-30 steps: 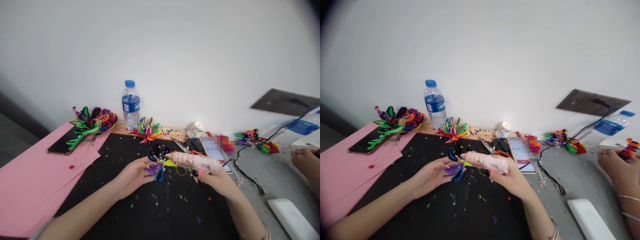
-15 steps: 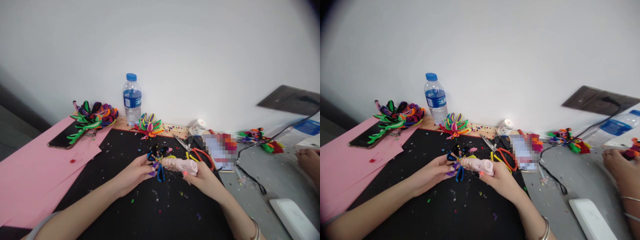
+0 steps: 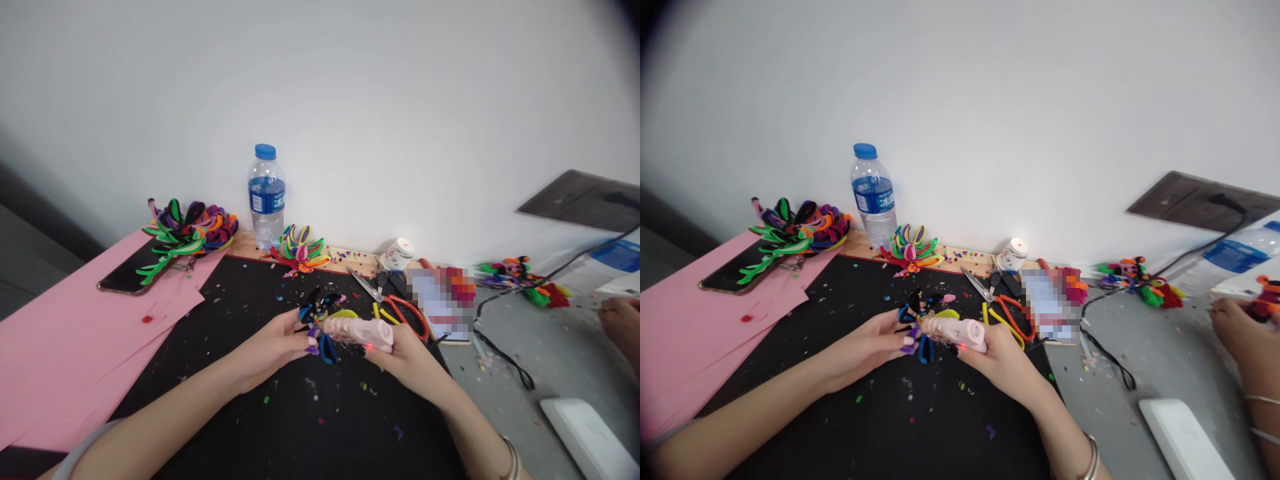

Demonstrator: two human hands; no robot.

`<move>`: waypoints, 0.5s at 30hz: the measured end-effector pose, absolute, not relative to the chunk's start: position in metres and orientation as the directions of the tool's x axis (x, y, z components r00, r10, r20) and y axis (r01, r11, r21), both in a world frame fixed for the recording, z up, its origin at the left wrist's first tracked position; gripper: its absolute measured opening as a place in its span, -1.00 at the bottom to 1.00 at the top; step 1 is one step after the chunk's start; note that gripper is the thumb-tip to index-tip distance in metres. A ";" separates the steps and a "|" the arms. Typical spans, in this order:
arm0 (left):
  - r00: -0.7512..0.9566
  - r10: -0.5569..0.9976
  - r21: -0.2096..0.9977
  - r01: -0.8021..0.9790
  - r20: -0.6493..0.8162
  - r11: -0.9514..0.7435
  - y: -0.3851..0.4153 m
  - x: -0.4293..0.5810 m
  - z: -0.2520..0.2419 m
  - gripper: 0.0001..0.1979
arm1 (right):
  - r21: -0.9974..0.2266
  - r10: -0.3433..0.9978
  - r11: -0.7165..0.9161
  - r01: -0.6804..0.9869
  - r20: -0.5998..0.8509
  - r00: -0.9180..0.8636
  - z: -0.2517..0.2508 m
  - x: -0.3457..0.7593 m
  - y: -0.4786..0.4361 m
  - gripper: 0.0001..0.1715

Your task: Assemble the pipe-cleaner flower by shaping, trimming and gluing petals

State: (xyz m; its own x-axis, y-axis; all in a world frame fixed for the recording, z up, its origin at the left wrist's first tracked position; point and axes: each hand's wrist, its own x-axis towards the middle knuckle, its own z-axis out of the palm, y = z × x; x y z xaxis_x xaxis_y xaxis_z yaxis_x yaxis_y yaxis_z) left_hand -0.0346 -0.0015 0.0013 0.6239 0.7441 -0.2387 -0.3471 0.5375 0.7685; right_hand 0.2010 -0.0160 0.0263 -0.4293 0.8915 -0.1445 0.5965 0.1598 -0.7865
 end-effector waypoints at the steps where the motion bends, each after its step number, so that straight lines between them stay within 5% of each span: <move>1: 0.626 0.742 0.769 -0.345 -0.237 0.538 -0.002 -0.035 0.001 -0.57 | -0.785 0.891 0.167 0.597 -0.140 -0.432 0.027 0.201 -0.016 -0.90; 15: 0.634 0.738 0.761 -0.356 -0.229 0.542 -0.002 -0.033 0.004 -0.53 | -0.767 0.894 0.181 0.615 -0.132 -0.428 0.027 0.201 -0.017 -0.87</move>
